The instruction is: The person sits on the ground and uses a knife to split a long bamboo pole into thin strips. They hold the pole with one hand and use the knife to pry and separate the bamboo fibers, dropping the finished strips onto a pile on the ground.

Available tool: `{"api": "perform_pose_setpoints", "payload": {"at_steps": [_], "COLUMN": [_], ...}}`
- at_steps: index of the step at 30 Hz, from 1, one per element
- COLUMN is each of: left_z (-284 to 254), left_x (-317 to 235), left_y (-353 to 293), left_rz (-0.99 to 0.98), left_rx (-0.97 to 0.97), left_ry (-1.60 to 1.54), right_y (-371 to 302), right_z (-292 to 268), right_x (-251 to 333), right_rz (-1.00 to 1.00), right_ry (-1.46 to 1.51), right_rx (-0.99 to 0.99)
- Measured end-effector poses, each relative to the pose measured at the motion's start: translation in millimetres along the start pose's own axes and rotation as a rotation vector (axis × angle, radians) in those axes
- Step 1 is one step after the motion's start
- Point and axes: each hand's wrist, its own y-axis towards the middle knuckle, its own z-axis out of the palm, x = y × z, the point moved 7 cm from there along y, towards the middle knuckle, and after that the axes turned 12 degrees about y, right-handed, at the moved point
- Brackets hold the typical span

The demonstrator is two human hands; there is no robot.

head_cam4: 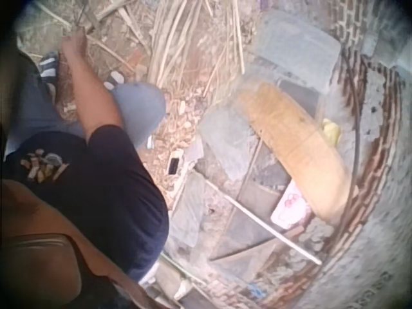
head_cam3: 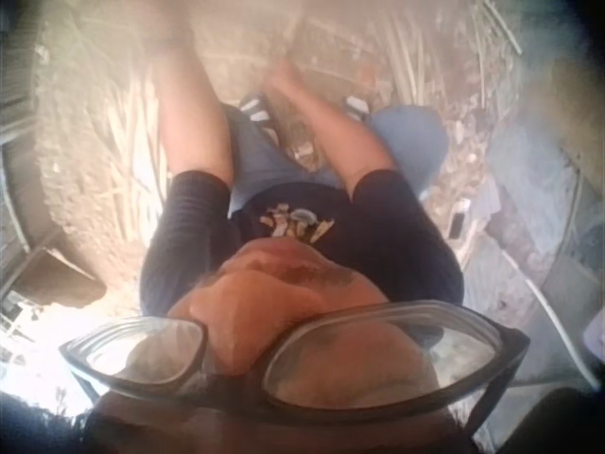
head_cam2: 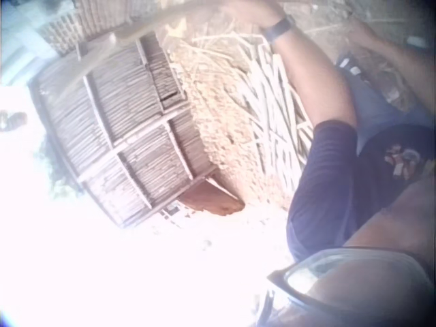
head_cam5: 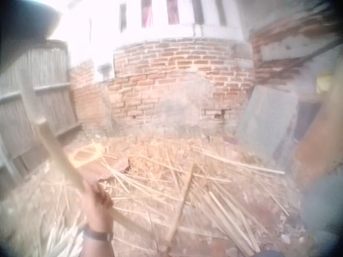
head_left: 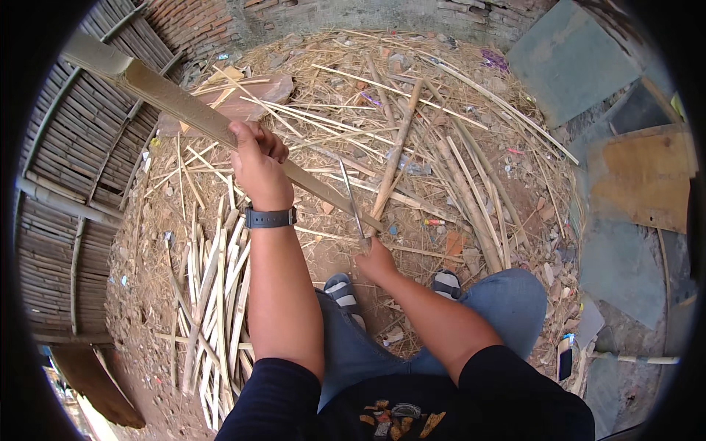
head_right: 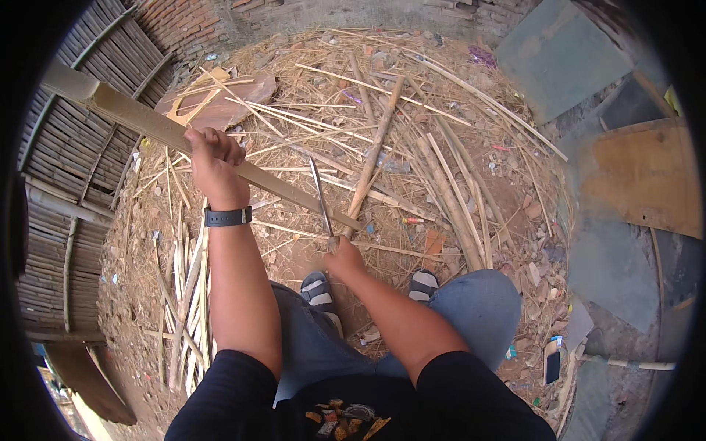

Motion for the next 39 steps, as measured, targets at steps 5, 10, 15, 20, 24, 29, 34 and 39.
{"api": "perform_pose_setpoints", "payload": {"at_steps": [5, 10, 15, 20, 24, 29, 34, 39], "left_z": [0, 4, -5, 3, -1, -3, 1, -4], "left_x": [0, 0, 0, 1, 1, 0, 0, 0], "left_y": [2, 0, 2, 3, 2, 2, 1, 2], "left_rz": [0.029, 0.015, 0.021, 0.030, 0.023, 0.026, 0.029, 0.027], "left_rx": [-0.006, 0.037, -0.018, 0.034, 0.002, -0.004, 0.012, -0.007], "left_ry": [0.013, 0.040, 0.010, 0.029, 0.032, 0.012, 0.011, 0.013], "right_y": [-1, -2, -1, -4, -5, -8, -6, -6], "right_z": [0, 3, 0, 0, 1, -2, 0, 0], "right_x": [5, 11, 3, 10, 14, 17, 10, 13], "right_rz": [-0.051, -0.125, -0.031, -0.106, -0.073, -0.074, -0.135, -0.079], "right_ry": [0.030, 0.079, 0.037, 0.068, 0.061, 0.077, 0.080, 0.087], "right_rx": [0.007, -0.052, 0.009, -0.053, 0.005, 0.009, -0.036, 0.025]}}
